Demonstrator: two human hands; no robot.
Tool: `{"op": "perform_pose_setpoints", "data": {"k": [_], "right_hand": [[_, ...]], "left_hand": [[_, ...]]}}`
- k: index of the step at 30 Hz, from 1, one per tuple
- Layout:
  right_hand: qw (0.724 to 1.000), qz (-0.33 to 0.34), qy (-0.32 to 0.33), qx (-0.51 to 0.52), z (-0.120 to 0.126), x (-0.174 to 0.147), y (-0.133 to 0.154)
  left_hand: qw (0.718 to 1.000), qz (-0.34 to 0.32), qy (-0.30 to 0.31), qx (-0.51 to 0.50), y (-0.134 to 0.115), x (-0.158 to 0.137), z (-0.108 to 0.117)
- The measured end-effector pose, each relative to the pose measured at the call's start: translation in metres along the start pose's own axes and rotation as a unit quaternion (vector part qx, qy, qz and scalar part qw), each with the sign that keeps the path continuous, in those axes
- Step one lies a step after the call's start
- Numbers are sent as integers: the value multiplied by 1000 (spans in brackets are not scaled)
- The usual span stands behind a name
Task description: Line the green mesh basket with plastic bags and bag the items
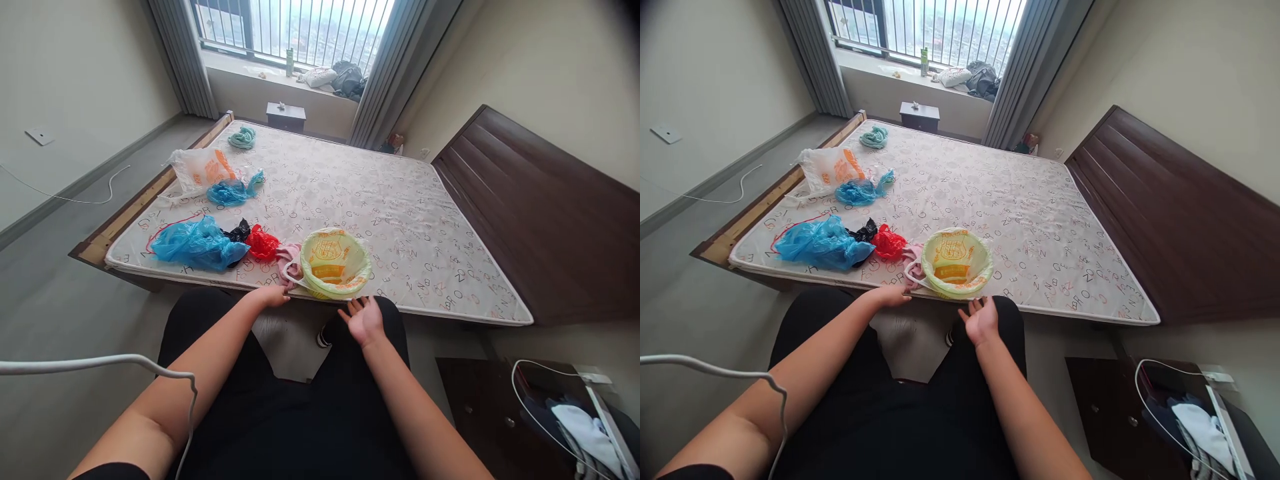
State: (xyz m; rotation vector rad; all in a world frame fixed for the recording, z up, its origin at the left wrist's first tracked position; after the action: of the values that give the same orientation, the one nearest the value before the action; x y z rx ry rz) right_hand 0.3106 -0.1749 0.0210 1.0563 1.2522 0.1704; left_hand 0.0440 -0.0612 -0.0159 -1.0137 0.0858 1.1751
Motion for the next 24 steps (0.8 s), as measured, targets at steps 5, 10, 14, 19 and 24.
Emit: {"op": "perform_pose_setpoints", "data": {"k": [5,10,14,19,24], "right_hand": [[976,-171,129,-46,-24,-48,-77],[987,-114,91,-59,-50,-41,-63],[989,-121,80,-42,-65,-29,-53],[977,-137,139,-80,-88,-30,-70],[975,-107,149,-128,-104,-24,-70]], "left_hand": [[999,7,48,22,-21,-3,-19],[996,-67,58,34,-45,-24,-36],[988,-119,102,9,-57,-37,-50],[989,-62,103,-84,-64,-27,-67],[982,-50,-5,-181,-72,-9,-76]]}}
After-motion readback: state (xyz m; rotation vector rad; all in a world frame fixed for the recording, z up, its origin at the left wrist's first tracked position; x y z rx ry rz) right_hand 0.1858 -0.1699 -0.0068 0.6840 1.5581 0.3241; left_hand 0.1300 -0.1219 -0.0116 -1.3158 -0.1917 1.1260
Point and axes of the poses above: each hand's wrist, its own x-axis towards the middle knuckle, its own z-axis out of the back of the hand, y = z × x, the point moved 3 cm from there along x, towards the middle knuckle, and after that the axes turned 6 degrees about -x, right-handed, at the moved point
